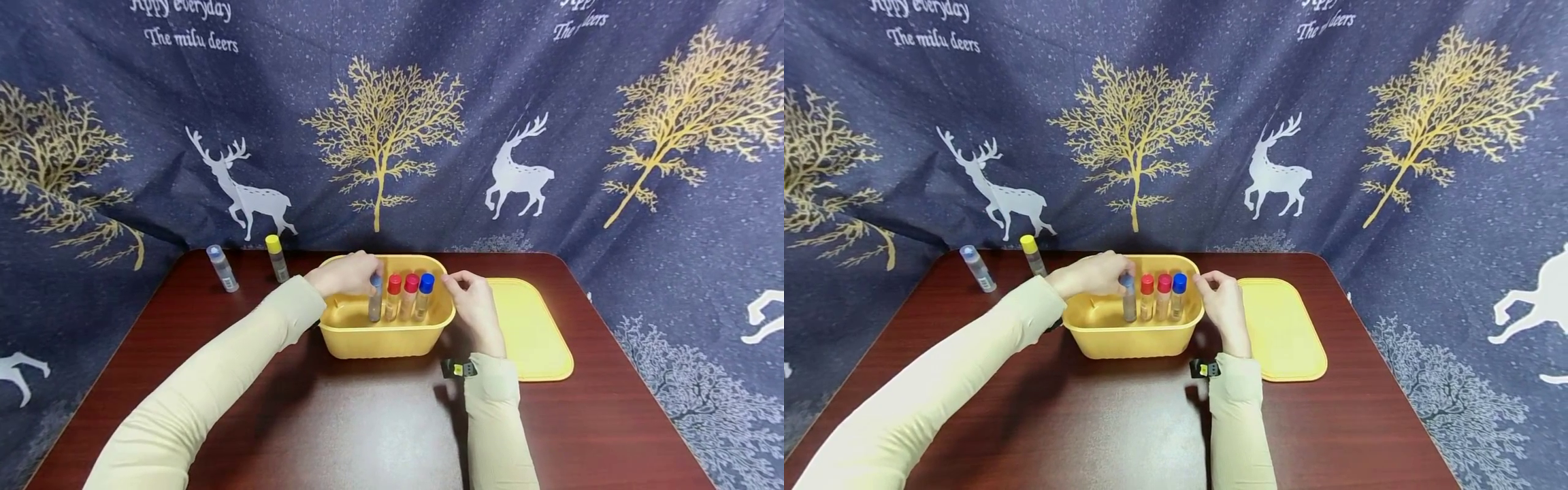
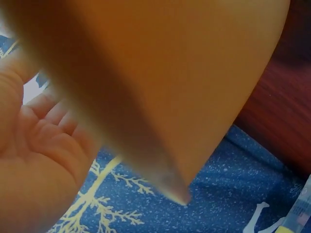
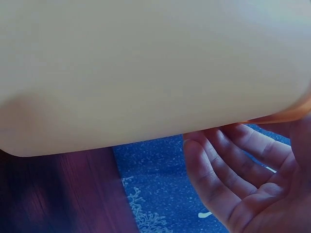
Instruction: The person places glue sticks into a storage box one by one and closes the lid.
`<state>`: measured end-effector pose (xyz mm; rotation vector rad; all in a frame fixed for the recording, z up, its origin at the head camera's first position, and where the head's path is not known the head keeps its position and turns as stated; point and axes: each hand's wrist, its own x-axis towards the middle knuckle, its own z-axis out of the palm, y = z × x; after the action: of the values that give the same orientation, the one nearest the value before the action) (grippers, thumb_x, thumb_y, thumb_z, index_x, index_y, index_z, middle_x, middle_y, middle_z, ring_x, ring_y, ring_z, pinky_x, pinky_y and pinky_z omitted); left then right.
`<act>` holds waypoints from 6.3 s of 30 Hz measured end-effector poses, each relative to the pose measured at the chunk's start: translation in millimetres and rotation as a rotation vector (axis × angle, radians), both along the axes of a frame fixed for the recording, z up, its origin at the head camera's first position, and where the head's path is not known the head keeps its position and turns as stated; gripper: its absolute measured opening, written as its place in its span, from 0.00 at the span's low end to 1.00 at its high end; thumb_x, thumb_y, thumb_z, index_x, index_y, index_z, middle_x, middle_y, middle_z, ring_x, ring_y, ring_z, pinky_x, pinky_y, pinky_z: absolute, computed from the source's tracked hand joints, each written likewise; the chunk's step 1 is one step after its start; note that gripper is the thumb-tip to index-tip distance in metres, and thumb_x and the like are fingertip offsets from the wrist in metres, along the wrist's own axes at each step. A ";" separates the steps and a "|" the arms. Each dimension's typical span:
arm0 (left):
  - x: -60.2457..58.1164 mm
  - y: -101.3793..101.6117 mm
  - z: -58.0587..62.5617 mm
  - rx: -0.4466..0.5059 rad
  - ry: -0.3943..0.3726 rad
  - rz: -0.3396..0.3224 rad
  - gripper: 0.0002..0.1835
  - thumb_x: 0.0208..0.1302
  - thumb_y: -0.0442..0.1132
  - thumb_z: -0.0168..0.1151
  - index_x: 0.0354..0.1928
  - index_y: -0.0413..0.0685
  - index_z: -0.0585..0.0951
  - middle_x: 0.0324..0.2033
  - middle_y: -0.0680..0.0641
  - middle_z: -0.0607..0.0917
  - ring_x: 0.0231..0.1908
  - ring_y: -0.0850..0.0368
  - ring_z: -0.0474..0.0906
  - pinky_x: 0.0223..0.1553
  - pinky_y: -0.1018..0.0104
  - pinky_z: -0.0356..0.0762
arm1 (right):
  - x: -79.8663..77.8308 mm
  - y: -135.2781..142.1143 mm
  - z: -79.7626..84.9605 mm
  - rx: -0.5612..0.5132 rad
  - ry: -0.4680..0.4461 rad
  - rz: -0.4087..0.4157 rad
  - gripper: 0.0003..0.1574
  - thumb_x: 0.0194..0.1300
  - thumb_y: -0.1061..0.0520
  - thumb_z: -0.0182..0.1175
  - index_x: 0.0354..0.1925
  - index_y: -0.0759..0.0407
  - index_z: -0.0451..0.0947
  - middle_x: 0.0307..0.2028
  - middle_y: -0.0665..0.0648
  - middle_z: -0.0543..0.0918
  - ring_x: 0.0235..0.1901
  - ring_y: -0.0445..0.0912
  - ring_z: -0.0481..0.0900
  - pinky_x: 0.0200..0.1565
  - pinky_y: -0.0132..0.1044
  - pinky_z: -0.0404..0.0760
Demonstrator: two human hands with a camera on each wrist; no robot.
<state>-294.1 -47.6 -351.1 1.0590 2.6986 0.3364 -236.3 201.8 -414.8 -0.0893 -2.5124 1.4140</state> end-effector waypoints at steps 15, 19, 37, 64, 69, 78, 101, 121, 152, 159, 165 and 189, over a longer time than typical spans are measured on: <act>-0.5 -1.2 -3.3 0.027 -0.003 -0.012 0.03 0.59 0.35 0.67 0.34 0.45 0.82 0.26 0.52 0.78 0.33 0.54 0.71 0.37 0.64 0.69 | -2.1 0.2 -2.7 0.006 0.002 -0.012 0.20 0.69 0.46 0.60 0.39 0.63 0.84 0.35 0.62 0.84 0.34 0.51 0.77 0.37 0.41 0.75; 1.7 -0.2 -2.5 0.036 -0.008 -0.002 0.03 0.59 0.35 0.67 0.34 0.44 0.82 0.25 0.52 0.77 0.33 0.53 0.71 0.38 0.63 0.69 | -2.1 0.5 -3.0 0.018 0.000 -0.015 0.20 0.69 0.46 0.60 0.39 0.62 0.84 0.34 0.61 0.84 0.34 0.51 0.77 0.37 0.41 0.75; 3.1 -3.5 -4.6 0.129 -0.046 -0.007 0.14 0.61 0.39 0.68 0.48 0.42 0.81 0.40 0.47 0.83 0.43 0.50 0.76 0.48 0.59 0.72 | -4.4 2.1 -3.9 -0.009 0.014 0.003 0.18 0.69 0.48 0.60 0.40 0.62 0.84 0.36 0.61 0.84 0.35 0.51 0.77 0.41 0.42 0.75; 35.1 -105.2 5.6 0.441 0.045 0.314 0.32 0.67 0.48 0.63 0.68 0.42 0.68 0.66 0.39 0.69 0.67 0.42 0.61 0.65 0.45 0.57 | 0.1 -1.8 -5.7 0.007 -0.013 -0.015 0.19 0.69 0.48 0.60 0.40 0.64 0.84 0.36 0.62 0.84 0.35 0.52 0.78 0.38 0.41 0.77; 28.4 -119.7 -11.8 0.455 0.141 0.436 0.32 0.68 0.45 0.61 0.69 0.38 0.66 0.67 0.34 0.66 0.67 0.37 0.59 0.65 0.42 0.56 | 0.8 -2.3 -5.2 -0.009 -0.011 -0.006 0.20 0.69 0.48 0.60 0.41 0.65 0.83 0.37 0.65 0.84 0.34 0.52 0.78 0.37 0.40 0.76; 6.3 -138.4 -37.9 0.473 0.201 0.604 0.32 0.70 0.44 0.57 0.71 0.37 0.62 0.68 0.32 0.61 0.67 0.35 0.58 0.63 0.40 0.57 | 1.5 -0.9 -4.0 -0.009 0.004 -0.005 0.20 0.70 0.49 0.59 0.41 0.66 0.83 0.36 0.61 0.84 0.34 0.51 0.79 0.38 0.39 0.77; -37.0 -162.9 -41.4 0.417 0.145 0.683 0.30 0.65 0.40 0.60 0.64 0.30 0.67 0.53 0.28 0.75 0.51 0.32 0.73 0.52 0.42 0.69 | 1.7 -0.1 -2.0 -0.036 0.002 0.000 0.20 0.70 0.48 0.59 0.39 0.65 0.83 0.32 0.59 0.83 0.32 0.50 0.78 0.36 0.39 0.76; -47.7 -173.5 -47.7 0.360 0.086 0.762 0.25 0.65 0.48 0.62 0.55 0.34 0.74 0.47 0.31 0.79 0.48 0.31 0.74 0.47 0.43 0.70 | 0.2 0.6 -3.1 -0.026 0.005 0.010 0.20 0.70 0.48 0.59 0.40 0.65 0.83 0.36 0.62 0.84 0.34 0.51 0.78 0.39 0.41 0.77; -43.2 -163.6 -10.4 0.204 0.128 0.559 0.10 0.57 0.40 0.65 0.28 0.40 0.78 0.21 0.46 0.74 0.26 0.48 0.69 0.28 0.59 0.65 | -0.5 -0.2 -3.2 -0.031 -0.022 -0.004 0.21 0.70 0.45 0.59 0.39 0.63 0.83 0.38 0.65 0.84 0.34 0.51 0.78 0.38 0.40 0.77; -38.7 -151.8 10.5 0.192 0.172 0.467 0.07 0.56 0.38 0.65 0.28 0.41 0.80 0.22 0.46 0.76 0.26 0.48 0.70 0.30 0.58 0.66 | -0.7 -0.2 -3.2 -0.031 -0.011 -0.005 0.20 0.69 0.46 0.60 0.39 0.62 0.83 0.37 0.64 0.84 0.34 0.51 0.78 0.37 0.40 0.77; -33.0 -142.6 32.4 0.171 0.196 0.408 0.06 0.55 0.37 0.65 0.26 0.42 0.79 0.21 0.47 0.75 0.25 0.48 0.69 0.30 0.58 0.66 | -0.8 0.1 -3.2 -0.026 -0.013 -0.008 0.19 0.70 0.47 0.60 0.39 0.62 0.83 0.36 0.63 0.84 0.34 0.50 0.78 0.37 0.40 0.76; -0.6 -112.2 105.5 0.150 0.151 0.324 0.13 0.60 0.42 0.68 0.40 0.40 0.82 0.28 0.46 0.81 0.23 0.52 0.74 0.26 0.60 0.71 | -3.1 0.8 -3.8 -0.016 -0.001 0.001 0.20 0.70 0.47 0.59 0.39 0.63 0.83 0.36 0.61 0.84 0.35 0.51 0.79 0.39 0.41 0.77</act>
<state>-294.7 -159.8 -245.6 0.7017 3.0242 0.5407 -239.3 202.6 -418.6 -0.0910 -2.5027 1.4347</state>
